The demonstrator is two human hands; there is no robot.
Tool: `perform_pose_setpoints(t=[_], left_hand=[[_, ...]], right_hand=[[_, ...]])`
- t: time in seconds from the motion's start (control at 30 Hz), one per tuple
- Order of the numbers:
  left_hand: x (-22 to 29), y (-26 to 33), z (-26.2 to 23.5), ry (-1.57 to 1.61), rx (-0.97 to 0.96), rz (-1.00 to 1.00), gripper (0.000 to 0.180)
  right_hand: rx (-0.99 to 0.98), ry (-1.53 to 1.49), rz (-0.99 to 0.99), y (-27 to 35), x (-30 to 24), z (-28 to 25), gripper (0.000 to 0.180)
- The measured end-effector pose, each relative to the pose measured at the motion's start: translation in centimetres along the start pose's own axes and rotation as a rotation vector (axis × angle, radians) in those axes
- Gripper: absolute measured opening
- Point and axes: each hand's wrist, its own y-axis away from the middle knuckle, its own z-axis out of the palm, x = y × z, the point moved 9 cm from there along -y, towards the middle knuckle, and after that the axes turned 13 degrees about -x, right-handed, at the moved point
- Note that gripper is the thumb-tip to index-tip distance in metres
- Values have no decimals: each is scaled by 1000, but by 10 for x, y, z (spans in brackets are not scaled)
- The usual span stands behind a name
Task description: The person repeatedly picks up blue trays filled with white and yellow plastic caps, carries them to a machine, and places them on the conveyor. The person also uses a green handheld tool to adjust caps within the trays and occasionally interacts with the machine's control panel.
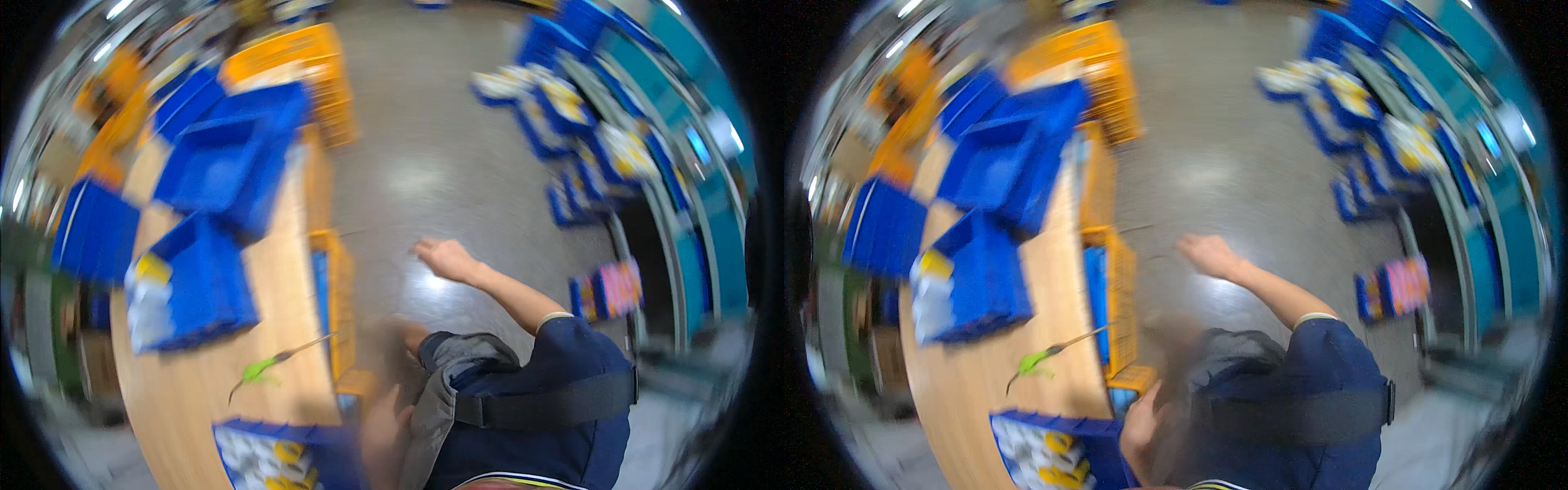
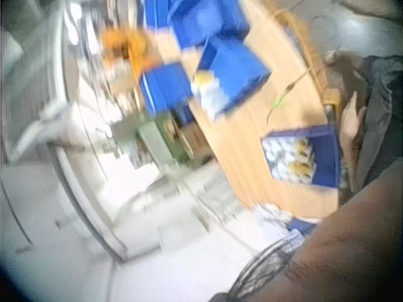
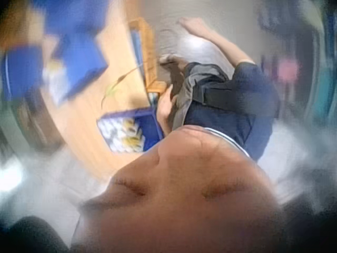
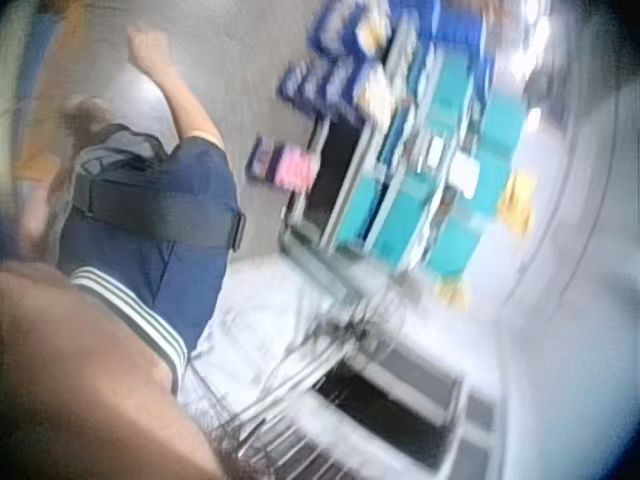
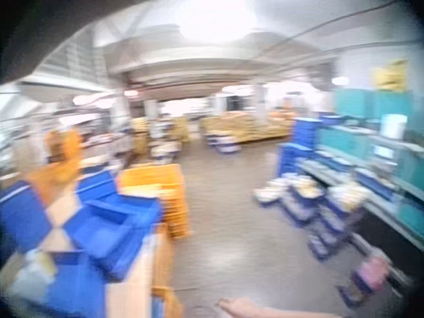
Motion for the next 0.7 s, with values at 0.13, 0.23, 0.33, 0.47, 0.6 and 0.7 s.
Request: perform_pose_setpoints(t=[0.13,0.23,0.33,0.47,0.6,0.7], left_hand=[[24,-41,96,-179,-243,18,54],[54,-64,151,-415,-444,14,53],[80,-83,203,-612,-560,-66,52],[151,-125,217,-682,-325,89,54],[201,-174,273,-736,-298,74,55],[238,-227,353,-873,-272,25,54]], right_hand=[[-278,-61,430,234,87,63,27],[-325,-174,797,411,139,84,30],[-213,-357,1192,582,180,107,30],[-140,-612,1549,777,212,159,31],[-50,-660,1823,954,246,219,31],[-54,-739,1969,1063,279,267,33]])
